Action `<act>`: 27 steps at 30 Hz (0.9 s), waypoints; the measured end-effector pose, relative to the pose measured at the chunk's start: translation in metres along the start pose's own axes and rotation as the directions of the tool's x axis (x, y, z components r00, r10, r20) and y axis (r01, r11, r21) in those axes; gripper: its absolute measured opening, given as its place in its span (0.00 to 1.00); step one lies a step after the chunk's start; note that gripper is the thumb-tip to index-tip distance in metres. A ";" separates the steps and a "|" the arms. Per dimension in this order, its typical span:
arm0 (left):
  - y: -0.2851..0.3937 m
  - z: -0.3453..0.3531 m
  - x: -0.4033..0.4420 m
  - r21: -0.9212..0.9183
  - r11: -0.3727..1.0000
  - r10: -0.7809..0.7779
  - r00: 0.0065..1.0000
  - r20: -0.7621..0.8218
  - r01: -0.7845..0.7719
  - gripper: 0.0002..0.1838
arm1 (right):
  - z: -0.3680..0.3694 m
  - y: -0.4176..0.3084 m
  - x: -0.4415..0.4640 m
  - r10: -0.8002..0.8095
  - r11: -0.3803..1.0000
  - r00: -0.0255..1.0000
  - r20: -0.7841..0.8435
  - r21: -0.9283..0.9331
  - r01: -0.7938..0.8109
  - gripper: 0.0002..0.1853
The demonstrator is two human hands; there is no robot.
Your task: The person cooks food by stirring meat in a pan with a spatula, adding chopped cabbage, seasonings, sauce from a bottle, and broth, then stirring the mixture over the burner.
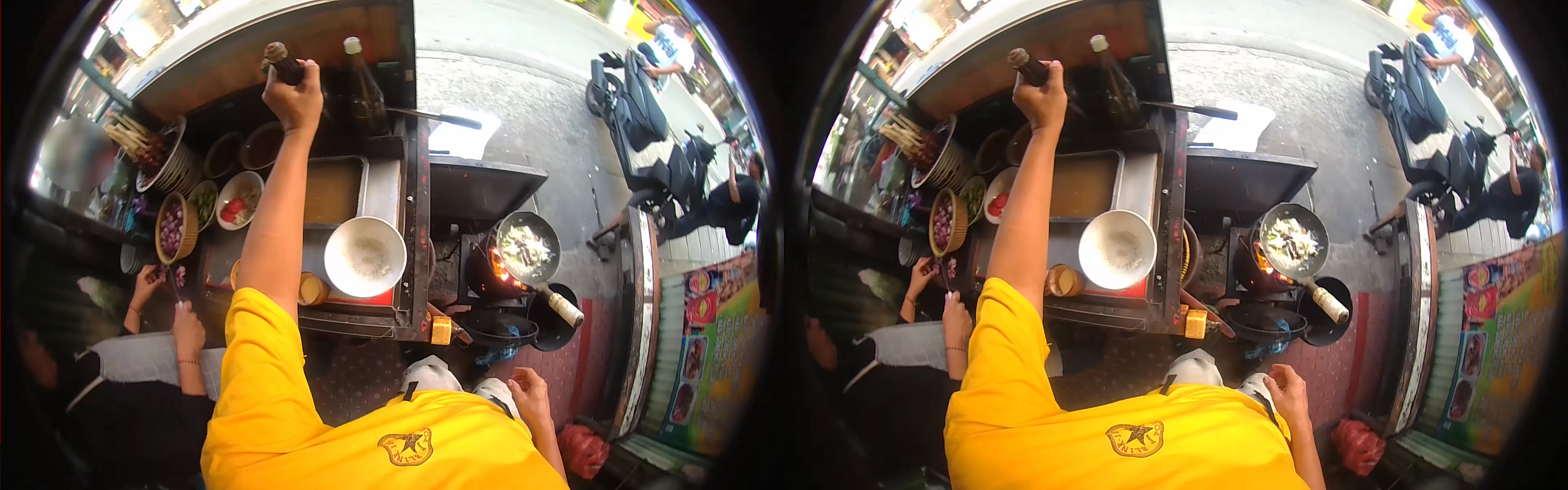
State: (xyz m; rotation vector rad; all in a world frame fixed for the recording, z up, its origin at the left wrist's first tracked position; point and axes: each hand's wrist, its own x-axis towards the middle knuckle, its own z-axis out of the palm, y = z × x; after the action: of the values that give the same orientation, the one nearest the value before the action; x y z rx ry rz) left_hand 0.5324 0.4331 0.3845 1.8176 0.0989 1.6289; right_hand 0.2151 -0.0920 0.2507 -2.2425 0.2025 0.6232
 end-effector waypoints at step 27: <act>-0.014 -0.018 -0.007 -0.062 0.835 -0.504 0.806 0.311 0.546 0.22 | 0.114 -0.036 0.241 -0.032 0.999 0.729 0.684 0.000 0.044 0.12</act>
State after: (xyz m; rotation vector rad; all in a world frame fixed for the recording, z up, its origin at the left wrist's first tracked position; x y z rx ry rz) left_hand 0.5205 0.4484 0.3707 1.6899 0.3179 0.9493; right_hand 0.3936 0.0282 0.0894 -1.8682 -0.2288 1.3860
